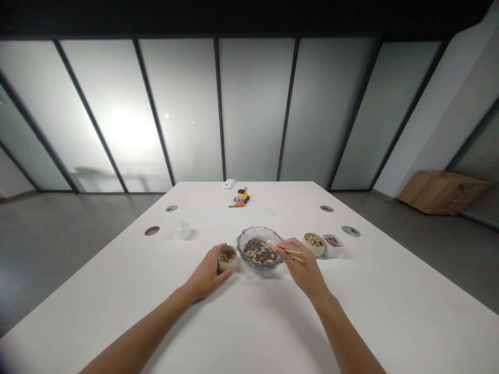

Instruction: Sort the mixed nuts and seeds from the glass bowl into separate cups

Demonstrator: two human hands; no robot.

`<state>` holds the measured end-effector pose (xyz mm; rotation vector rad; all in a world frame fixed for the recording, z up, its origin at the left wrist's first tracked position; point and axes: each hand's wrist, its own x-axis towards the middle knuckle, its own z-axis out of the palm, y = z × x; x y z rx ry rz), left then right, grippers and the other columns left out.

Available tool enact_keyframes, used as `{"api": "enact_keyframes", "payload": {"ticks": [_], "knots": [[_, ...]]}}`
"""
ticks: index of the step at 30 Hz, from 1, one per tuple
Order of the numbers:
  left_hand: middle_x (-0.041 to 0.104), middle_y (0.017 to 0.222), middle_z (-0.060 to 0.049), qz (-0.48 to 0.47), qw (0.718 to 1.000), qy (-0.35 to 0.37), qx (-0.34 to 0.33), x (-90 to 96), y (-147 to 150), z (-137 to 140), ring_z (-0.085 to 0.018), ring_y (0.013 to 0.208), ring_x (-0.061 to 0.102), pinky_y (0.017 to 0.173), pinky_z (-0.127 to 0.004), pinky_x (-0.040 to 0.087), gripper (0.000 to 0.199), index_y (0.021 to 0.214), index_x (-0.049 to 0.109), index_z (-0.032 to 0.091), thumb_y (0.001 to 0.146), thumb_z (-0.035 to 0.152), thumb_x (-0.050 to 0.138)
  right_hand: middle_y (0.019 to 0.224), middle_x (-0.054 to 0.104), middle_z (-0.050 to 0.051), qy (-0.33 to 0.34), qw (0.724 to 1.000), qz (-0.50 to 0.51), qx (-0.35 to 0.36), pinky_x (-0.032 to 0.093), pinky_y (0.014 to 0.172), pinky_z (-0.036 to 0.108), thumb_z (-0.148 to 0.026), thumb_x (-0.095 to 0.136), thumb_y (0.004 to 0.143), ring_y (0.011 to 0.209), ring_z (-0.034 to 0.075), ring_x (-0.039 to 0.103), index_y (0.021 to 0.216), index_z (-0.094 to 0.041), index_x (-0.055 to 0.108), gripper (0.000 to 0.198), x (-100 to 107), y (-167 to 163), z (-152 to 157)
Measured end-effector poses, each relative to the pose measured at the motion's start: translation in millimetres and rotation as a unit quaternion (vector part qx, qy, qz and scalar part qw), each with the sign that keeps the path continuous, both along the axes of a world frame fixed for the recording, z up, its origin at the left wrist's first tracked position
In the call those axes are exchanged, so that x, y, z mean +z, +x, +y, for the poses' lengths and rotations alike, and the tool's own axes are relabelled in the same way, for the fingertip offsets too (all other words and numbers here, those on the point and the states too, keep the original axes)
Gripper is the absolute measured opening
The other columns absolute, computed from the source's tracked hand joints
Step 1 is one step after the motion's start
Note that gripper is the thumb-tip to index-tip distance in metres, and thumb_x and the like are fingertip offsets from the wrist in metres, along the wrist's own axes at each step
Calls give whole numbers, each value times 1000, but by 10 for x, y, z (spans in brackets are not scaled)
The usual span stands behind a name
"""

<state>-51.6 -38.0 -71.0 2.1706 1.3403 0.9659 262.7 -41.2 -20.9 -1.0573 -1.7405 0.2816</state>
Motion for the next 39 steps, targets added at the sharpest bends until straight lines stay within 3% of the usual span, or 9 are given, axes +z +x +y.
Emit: {"api": "enact_keyframes", "payload": {"ticks": [9, 20, 32, 39], "knots": [[61, 148, -15, 2, 1000, 5, -3, -4, -2, 5, -35, 135, 60, 118, -55, 47, 67, 151, 49, 24, 90, 32, 76, 88, 77, 8, 7, 1000, -10, 5, 61, 73, 35, -56, 65, 102, 80, 24, 73, 87, -25, 81, 39, 46, -26, -23], [61, 147, -15, 5, 1000, 4, -1, -10, 2, 8, -36, 135, 60, 118, -55, 47, 68, 151, 48, 25, 89, 31, 76, 86, 79, 7, 64, 996, 39, -53, 59, 75, 39, -57, 64, 102, 81, 25, 73, 83, -27, 80, 39, 98, -59, -55], [61, 147, -16, -1, 1000, 1, 5, -15, 7, -1, -35, 135, 59, 118, -53, 46, 69, 151, 47, 22, 89, 30, 76, 88, 81, 6, 42, 994, 85, 48, 62, 76, 36, -54, 68, 101, 84, 24, 76, 87, -27, 84, 33, 103, -413, -232], [63, 145, -16, 2, 1000, 2, 1, -20, 4, 2, -35, 132, 61, 116, -53, 48, 67, 150, 49, 22, 90, 31, 76, 78, 76, 3, 148, 986, 31, -67, 57, 69, 30, -45, 58, 109, 73, 19, 73, 82, -25, 77, 38, 133, -257, -176]]}}
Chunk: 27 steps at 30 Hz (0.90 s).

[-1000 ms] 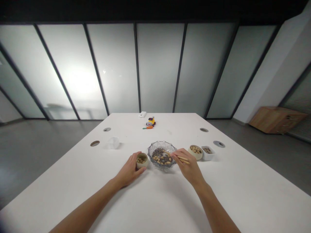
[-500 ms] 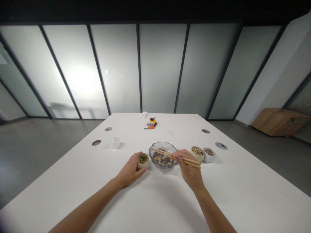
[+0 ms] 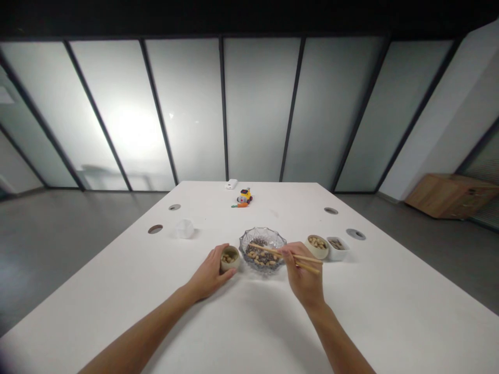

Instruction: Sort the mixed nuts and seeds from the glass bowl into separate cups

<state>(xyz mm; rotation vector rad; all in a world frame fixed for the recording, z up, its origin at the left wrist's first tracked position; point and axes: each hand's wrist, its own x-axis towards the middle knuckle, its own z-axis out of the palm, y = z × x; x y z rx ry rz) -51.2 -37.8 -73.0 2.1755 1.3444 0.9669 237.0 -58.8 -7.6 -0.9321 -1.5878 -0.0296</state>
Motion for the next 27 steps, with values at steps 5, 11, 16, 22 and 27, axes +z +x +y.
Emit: {"api": "enact_keyframes", "payload": {"ticks": [5, 11, 16, 22, 27], "knots": [[61, 146, -17, 4, 1000, 1, 1, -6, -12, 9, -35, 134, 60, 117, -54, 47, 67, 150, 48, 22, 90, 31, 75, 74, 75, 3, 9, 998, -52, -28, 56, 67, 30, -44, 51, 111, 69, 19, 72, 79, -24, 73, 44, 24, 50, 5], [60, 148, -17, 7, 1000, 0, -2, -13, -16, 16, -35, 135, 59, 119, -54, 46, 68, 152, 47, 21, 90, 31, 74, 77, 76, 3, -44, 995, -85, 35, 56, 66, 29, -44, 52, 111, 71, 19, 73, 80, -25, 74, 43, 9, -7, -3], [61, 147, -16, 3, 1000, 4, -3, -25, -13, 23, -35, 134, 59, 118, -54, 47, 68, 152, 48, 23, 90, 32, 75, 84, 78, 3, -82, 991, -80, 73, 58, 73, 29, -44, 57, 109, 78, 19, 75, 85, -25, 77, 38, -30, -8, -3], [61, 146, -16, -1, 1000, 3, -5, -32, -14, 28, -35, 133, 59, 117, -54, 47, 68, 151, 48, 22, 90, 32, 76, 83, 77, 4, -67, 994, -69, 59, 59, 72, 29, -47, 56, 109, 76, 19, 74, 85, -25, 78, 39, -13, 33, -4], [63, 144, -15, -5, 1000, 11, -5, -34, -15, 24, -34, 132, 61, 116, -54, 48, 67, 150, 49, 24, 90, 31, 76, 80, 76, 5, -82, 994, -58, 44, 58, 69, 31, -48, 55, 109, 75, 20, 74, 81, -25, 76, 42, -21, 70, 24]]}}
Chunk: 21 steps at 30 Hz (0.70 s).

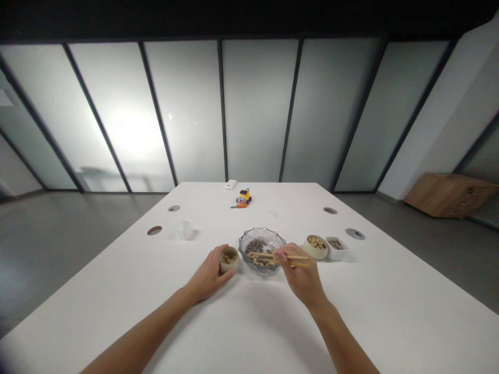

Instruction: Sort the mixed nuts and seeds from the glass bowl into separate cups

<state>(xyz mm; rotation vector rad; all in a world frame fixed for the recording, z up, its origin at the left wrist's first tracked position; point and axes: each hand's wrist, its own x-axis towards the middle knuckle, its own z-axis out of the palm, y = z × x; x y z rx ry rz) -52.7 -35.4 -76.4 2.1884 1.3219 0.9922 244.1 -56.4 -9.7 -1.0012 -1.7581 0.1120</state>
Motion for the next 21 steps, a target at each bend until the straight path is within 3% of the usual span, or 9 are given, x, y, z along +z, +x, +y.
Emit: {"api": "enact_keyframes", "payload": {"ticks": [7, 16, 21], "knots": [[61, 147, -16, 5, 1000, -9, 7, 10, 13, -9, -36, 136, 59, 119, -57, 46, 68, 150, 48, 23, 89, 30, 76, 96, 83, 6, -58, 997, 23, 45, 63, 77, 34, -49, 66, 103, 85, 22, 79, 104, -26, 84, 29, -54, -12, 18], [62, 147, -16, 4, 1000, -4, 6, 3, 8, -4, -36, 135, 59, 118, -57, 47, 67, 149, 49, 23, 88, 30, 76, 89, 84, 7, -35, 999, 5, 25, 65, 77, 37, -58, 63, 103, 81, 24, 80, 91, -26, 84, 40, -2, 30, 11], [61, 148, -16, 1, 1000, -3, 2, 1, 5, -4, -36, 136, 59, 119, -57, 47, 67, 150, 49, 24, 89, 30, 76, 87, 83, 6, -54, 998, 11, 37, 65, 73, 36, -55, 66, 102, 79, 23, 79, 89, -26, 84, 37, -3, 35, 1]]}}
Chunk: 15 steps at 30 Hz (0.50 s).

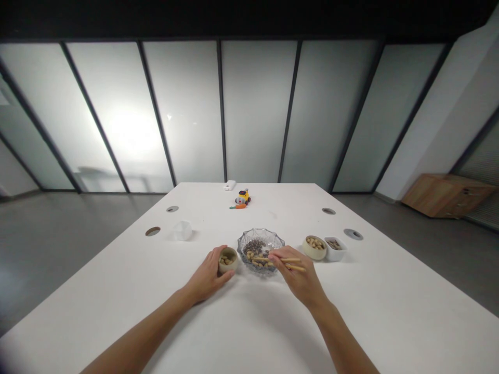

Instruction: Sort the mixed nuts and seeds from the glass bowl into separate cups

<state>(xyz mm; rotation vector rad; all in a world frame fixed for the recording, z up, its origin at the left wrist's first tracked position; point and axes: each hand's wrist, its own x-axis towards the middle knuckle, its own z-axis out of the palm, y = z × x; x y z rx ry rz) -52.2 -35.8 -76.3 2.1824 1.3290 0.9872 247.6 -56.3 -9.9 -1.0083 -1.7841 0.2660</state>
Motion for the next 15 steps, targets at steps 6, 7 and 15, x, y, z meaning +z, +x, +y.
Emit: {"api": "enact_keyframes", "payload": {"ticks": [6, 7, 15], "knots": [[62, 146, -16, 2, 1000, -5, 5, 16, 16, -8, -36, 135, 60, 117, -55, 48, 67, 149, 49, 23, 88, 29, 76, 90, 84, 7, -2, 1000, 23, 16, 65, 73, 35, -53, 71, 99, 81, 23, 79, 92, -25, 84, 32, -37, 2, 14], [62, 146, -16, 2, 1000, -5, 5, 24, 19, -12, -35, 134, 60, 117, -54, 48, 66, 149, 50, 23, 88, 29, 76, 89, 83, 6, -4, 999, 26, 19, 65, 72, 34, -53, 72, 99, 80, 23, 79, 92, -25, 84, 31, -37, -3, 13], [62, 145, -17, 3, 1000, -9, 1, 69, 30, -29, -36, 134, 60, 118, -55, 47, 66, 149, 49, 21, 89, 30, 75, 83, 79, 6, -29, 999, 17, 31, 62, 69, 32, -54, 70, 99, 76, 21, 75, 83, -24, 79, 35, -15, -32, -13]]}}
